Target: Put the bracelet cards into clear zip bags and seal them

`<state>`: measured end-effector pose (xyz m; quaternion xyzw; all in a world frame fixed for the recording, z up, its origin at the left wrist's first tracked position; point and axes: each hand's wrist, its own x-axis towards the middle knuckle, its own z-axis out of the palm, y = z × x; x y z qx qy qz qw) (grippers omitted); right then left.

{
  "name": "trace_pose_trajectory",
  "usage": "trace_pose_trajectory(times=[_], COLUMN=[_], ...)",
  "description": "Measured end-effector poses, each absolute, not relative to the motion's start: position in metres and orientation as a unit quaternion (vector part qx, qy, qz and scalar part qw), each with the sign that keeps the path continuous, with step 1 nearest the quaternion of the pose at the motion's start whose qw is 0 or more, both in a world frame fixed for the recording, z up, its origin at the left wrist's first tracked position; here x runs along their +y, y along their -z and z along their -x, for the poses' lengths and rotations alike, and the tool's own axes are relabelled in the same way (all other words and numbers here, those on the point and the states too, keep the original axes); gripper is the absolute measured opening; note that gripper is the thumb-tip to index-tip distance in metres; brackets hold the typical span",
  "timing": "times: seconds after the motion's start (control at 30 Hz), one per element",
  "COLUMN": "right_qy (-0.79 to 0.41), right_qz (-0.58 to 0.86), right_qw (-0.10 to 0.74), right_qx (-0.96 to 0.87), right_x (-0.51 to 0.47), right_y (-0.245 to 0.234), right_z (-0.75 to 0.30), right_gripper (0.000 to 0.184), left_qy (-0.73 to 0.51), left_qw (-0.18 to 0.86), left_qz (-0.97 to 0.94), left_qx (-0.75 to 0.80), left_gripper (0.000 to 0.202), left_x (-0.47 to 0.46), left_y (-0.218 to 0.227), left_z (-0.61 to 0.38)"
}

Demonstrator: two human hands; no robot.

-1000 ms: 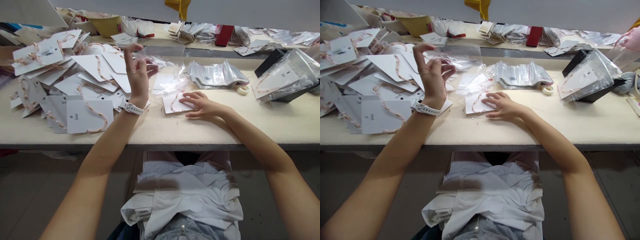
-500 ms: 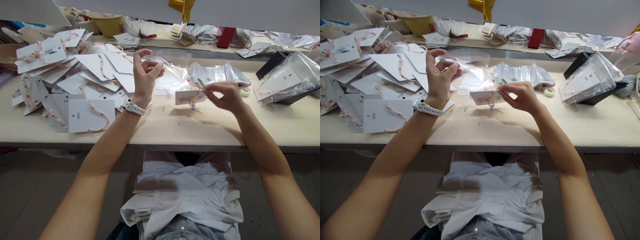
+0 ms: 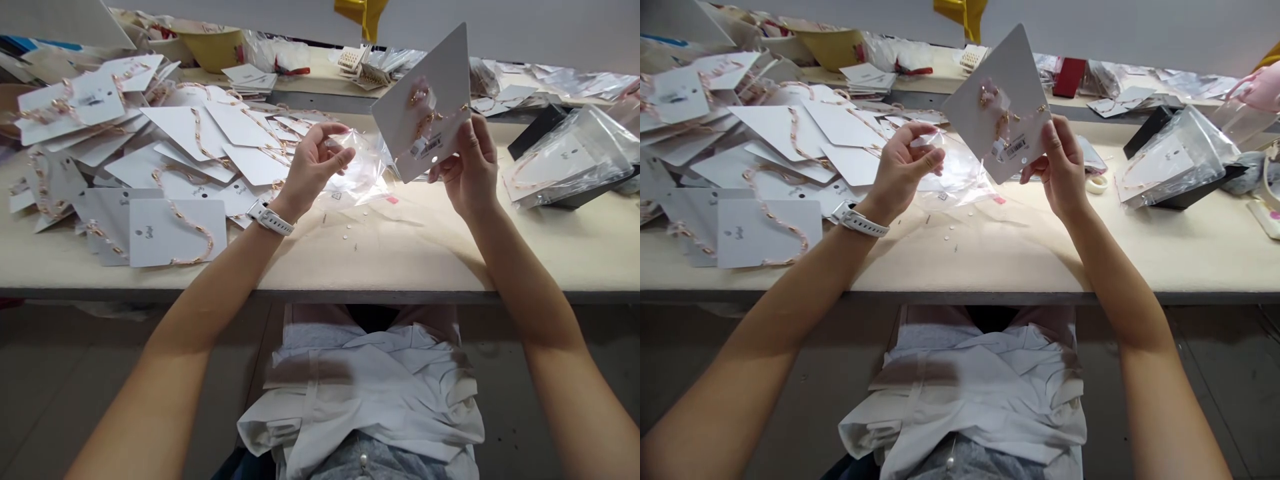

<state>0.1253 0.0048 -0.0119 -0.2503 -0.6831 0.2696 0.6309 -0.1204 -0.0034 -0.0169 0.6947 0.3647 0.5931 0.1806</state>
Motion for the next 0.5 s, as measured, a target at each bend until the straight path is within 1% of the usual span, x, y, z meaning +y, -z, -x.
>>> trace_pose_trajectory(times=[0.1, 0.13, 0.23, 0.37, 0.5], right_qy=[-0.261, -0.261, -0.267, -0.301, -0.3], right_qz=[0.285, 0.29, 0.279, 0.223, 0.217], right_qw=[0.609, 0.607, 0.621, 0.656, 0.663], right_qx=[-0.693, -0.692, -0.682, -0.655, -0.651], right_x=[0.003, 0.002, 0.001, 0.002, 0.005], right_y=[0.012, 0.012, 0.01, 0.006, 0.007], right_z=[-0.126, -0.127, -0.128, -0.129, -0.13], right_gripper=[0.038, 0.038, 0.036, 0.035, 0.037], left_qy=[-0.578, -0.572, -0.558, -0.548, -0.51], left_qw=[0.177, 0.175, 0.169, 0.161, 0.123], left_qz=[-0.715, -0.723, -0.737, -0.747, -0.786], left_qx=[0.351, 0.347, 0.342, 0.341, 0.327], left_gripper=[0.012, 0.011, 0.015, 0.021, 0.016], left_x=[-0.002, -0.002, -0.004, -0.006, -0.014], left_y=[0.018, 0.019, 0.018, 0.016, 0.017], left_z=[0.121, 0.121, 0.12, 0.12, 0.118])
